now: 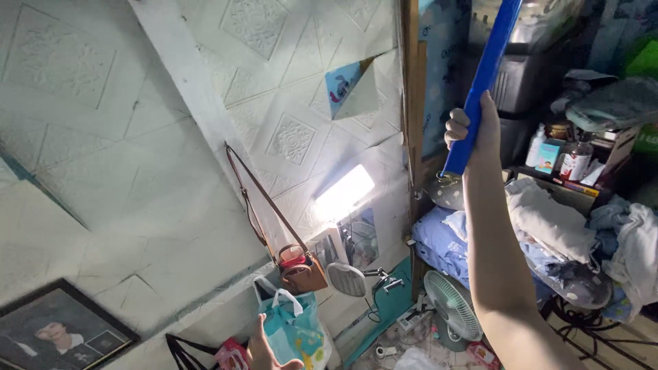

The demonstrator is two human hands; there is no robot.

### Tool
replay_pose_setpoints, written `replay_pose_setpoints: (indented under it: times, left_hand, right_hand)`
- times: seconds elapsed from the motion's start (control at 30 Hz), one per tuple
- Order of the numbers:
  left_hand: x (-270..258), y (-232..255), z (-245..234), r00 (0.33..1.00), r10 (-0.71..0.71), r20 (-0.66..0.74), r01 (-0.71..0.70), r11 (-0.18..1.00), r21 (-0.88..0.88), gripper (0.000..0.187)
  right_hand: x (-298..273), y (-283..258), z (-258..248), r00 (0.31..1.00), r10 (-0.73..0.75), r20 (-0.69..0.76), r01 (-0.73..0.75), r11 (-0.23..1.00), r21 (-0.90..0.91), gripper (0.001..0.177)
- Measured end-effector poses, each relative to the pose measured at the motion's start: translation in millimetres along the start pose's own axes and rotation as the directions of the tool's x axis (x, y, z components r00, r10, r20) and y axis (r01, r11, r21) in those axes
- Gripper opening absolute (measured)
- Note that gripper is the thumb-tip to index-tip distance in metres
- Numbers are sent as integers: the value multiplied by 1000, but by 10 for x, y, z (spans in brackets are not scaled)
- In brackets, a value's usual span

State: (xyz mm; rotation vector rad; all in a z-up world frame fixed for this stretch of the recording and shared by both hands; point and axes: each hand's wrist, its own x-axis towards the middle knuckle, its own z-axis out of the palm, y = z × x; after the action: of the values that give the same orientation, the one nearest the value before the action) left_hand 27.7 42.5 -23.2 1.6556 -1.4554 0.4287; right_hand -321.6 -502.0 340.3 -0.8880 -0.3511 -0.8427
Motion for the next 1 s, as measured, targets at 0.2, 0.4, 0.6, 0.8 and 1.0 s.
replay_pose_setpoints:
  times: [0.2,0.4,0.6,0.8,1.0]
  left_hand:
    - [117,133,38,997,52,-58,-46,994,100,154]
    - [136,541,186,998,-64,20,63,997,46,156]
    - [114,621,446,965,-224,134,224,975,17,155]
    - [200,809,398,992,-113,64,113,994,1,149]
    - [-13,895,249,973,-201,111,200,980,17,149]
  right_hand:
    - [382,90,50,989,151,-5,-150,984,100,62]
    - [-240,336,671,882,120,-456,-420,640,-643,22]
    - [-1433,308,975,946,18,-325,-324,-50,-945,66]
    - [-1489,150,597,937,-311,-159,-255,-299,-920,68]
    - [-857,252,634,903,-148,-402,-387,123,-914,70]
